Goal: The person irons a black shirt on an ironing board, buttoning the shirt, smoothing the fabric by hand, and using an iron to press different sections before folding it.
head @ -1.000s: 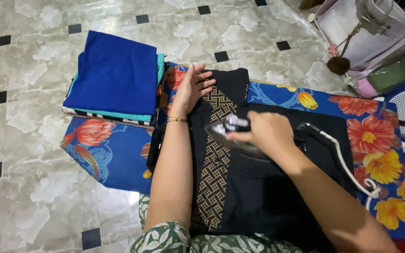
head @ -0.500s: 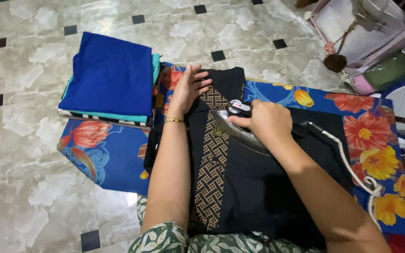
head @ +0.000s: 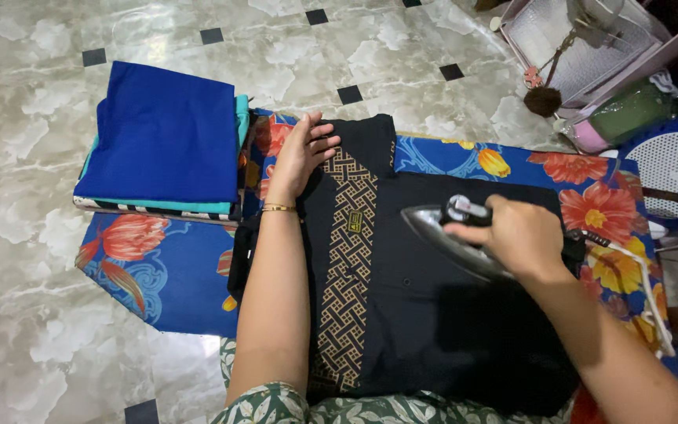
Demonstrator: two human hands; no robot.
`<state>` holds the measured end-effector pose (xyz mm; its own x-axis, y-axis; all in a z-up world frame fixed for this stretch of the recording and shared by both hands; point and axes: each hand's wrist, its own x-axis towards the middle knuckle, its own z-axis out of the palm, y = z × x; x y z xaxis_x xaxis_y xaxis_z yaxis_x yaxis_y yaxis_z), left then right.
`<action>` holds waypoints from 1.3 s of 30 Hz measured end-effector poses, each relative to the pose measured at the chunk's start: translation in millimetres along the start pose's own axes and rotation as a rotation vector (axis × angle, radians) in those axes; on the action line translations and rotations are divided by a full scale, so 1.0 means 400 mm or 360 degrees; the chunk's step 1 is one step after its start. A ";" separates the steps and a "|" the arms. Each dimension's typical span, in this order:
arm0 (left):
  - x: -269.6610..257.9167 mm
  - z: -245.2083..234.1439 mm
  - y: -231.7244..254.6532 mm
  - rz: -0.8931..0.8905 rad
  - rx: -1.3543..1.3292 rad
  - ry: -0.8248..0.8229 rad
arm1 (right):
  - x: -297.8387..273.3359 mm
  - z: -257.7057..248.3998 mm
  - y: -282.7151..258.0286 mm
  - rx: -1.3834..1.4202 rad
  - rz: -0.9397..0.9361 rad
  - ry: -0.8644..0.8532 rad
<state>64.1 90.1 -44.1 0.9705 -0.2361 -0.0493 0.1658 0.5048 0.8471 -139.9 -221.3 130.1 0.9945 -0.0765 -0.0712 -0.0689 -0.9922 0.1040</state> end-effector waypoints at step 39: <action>-0.006 0.014 0.009 0.0018 0.0053 0.0041 | 0.171 0.017 0.068 0.0008 -0.0378 0.0236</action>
<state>61.3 87.8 -38.0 0.9765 -0.2087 -0.0529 0.1493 0.4793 0.8648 -74.1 -254.2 121.2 0.9835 0.1729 0.0531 0.1673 -0.9811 0.0970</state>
